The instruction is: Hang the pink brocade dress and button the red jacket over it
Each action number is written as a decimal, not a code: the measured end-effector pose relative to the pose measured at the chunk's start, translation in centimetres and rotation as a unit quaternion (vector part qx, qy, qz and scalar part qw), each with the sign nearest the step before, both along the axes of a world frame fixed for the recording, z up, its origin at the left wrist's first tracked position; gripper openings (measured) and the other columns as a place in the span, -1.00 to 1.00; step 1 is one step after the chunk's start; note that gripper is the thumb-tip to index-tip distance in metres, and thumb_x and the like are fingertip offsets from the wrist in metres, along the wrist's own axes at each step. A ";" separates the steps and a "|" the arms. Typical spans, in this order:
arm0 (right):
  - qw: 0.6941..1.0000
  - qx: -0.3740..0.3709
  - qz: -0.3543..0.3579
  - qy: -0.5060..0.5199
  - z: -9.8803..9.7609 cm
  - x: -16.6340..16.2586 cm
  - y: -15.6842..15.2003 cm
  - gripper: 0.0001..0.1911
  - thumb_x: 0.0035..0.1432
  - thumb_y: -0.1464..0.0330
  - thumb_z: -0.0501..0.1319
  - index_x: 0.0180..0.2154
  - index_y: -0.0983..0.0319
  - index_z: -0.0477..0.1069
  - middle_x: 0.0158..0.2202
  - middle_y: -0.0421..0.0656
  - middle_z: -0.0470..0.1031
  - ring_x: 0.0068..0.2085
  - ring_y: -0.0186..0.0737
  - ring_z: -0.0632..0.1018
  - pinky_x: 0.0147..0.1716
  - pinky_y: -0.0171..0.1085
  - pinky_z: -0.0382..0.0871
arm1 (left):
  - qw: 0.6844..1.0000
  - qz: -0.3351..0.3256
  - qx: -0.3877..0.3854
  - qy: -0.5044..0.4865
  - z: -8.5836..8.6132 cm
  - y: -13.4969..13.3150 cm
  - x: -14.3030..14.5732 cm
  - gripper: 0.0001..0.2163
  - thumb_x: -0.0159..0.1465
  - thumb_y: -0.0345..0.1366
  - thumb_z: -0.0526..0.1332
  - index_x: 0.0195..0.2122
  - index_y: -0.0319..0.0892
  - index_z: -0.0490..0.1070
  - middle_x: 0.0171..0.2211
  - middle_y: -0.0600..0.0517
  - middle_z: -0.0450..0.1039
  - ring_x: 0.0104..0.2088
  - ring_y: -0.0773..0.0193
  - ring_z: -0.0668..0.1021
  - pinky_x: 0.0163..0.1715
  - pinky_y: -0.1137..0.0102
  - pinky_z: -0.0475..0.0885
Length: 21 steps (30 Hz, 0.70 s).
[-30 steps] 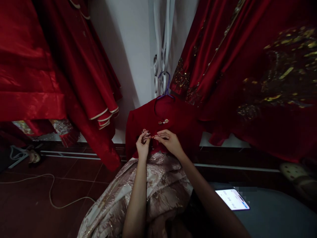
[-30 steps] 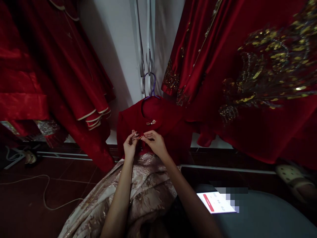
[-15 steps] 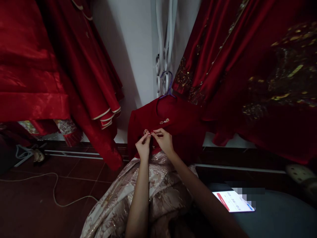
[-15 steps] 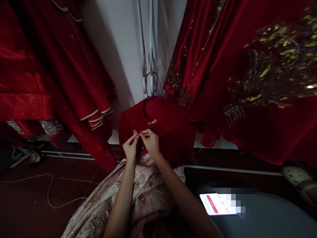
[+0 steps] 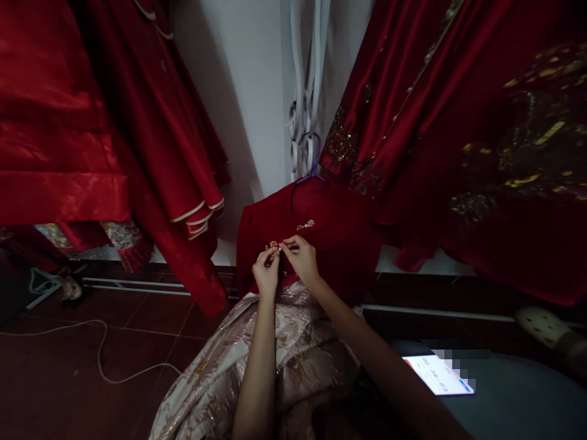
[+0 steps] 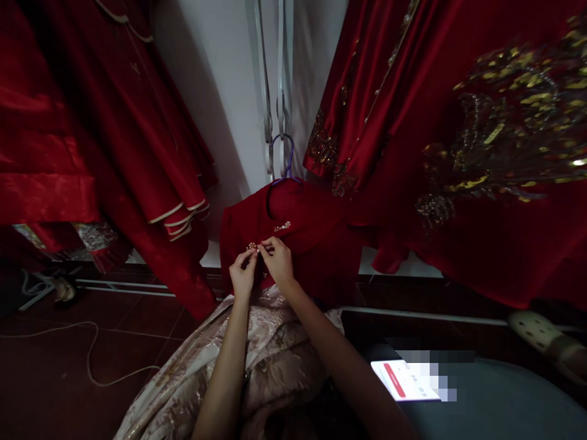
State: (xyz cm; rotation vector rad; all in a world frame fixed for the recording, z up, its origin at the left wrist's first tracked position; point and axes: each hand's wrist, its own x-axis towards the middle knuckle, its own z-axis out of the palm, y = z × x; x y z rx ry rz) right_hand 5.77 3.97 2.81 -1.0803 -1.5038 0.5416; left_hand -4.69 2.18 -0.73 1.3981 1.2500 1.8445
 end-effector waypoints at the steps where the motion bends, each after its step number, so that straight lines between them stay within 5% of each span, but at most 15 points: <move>1: 1.000 -0.012 0.020 -0.016 0.2 0.5 0.0 -0.81 0.05 0.26 0.17 -0.32 0.21 0.44 -0.30 -0.10 0.53 -0.31 -0.22 0.55 -0.32 -0.23 0.49 | 1.000 -0.012 -0.004 -0.001 -0.1 0.1 0.0 -0.79 0.14 -0.25 0.18 -0.23 -0.20 0.46 -0.25 -0.05 0.48 -0.23 0.30 0.51 -0.15 0.39 0.39; 7: 0.961 -0.167 0.191 -0.114 1.0 6.2 -2.8 -0.72 0.09 0.23 0.14 -0.20 0.23 0.47 -0.22 -0.10 0.54 -0.28 -0.24 0.56 -0.29 -0.27 0.49 | 0.994 -0.057 -0.057 0.069 -0.2 0.2 -1.0 -0.81 0.14 -0.41 0.11 -0.20 -0.20 0.32 -0.37 0.03 0.45 -0.35 0.39 0.50 -0.23 0.45 0.38; 12: 0.933 -0.283 0.169 -0.143 -0.3 8.7 -4.1 -0.70 0.09 0.22 0.13 -0.23 0.26 0.47 -0.36 -0.10 0.54 -0.48 -0.33 0.53 -0.62 -0.40 0.42 | 0.940 -0.116 -0.148 0.284 -0.8 -0.6 -2.0 -0.85 0.04 -0.48 0.16 -0.35 -0.16 0.36 -0.35 0.02 0.42 -0.34 0.32 0.49 -0.23 0.41 0.36; 18: 0.929 -0.251 0.139 -0.234 -2.3 8.1 -3.4 -0.75 0.00 0.28 0.20 -0.24 0.22 0.44 -0.47 -0.18 0.51 -0.53 -0.34 0.49 -0.60 -0.42 0.33 | 0.897 -0.147 -0.192 0.371 -1.9 -0.8 -2.1 -0.45 -0.18 -0.61 0.21 -0.10 -0.14 0.30 -0.14 -0.07 0.27 -0.22 0.22 0.44 -0.13 0.37 0.34; 21: 0.931 -0.210 0.112 -0.276 -2.8 7.9 -3.2 -0.79 -0.06 0.33 0.25 -0.30 0.22 0.43 -0.47 -0.18 0.50 -0.46 -0.33 0.51 -0.48 -0.41 0.31 | 0.890 -0.166 -0.195 0.378 -2.4 -0.8 -2.2 -0.48 -0.18 -0.61 0.20 -0.14 -0.14 0.32 -0.18 -0.05 0.26 -0.20 0.21 0.42 -0.09 0.37 0.32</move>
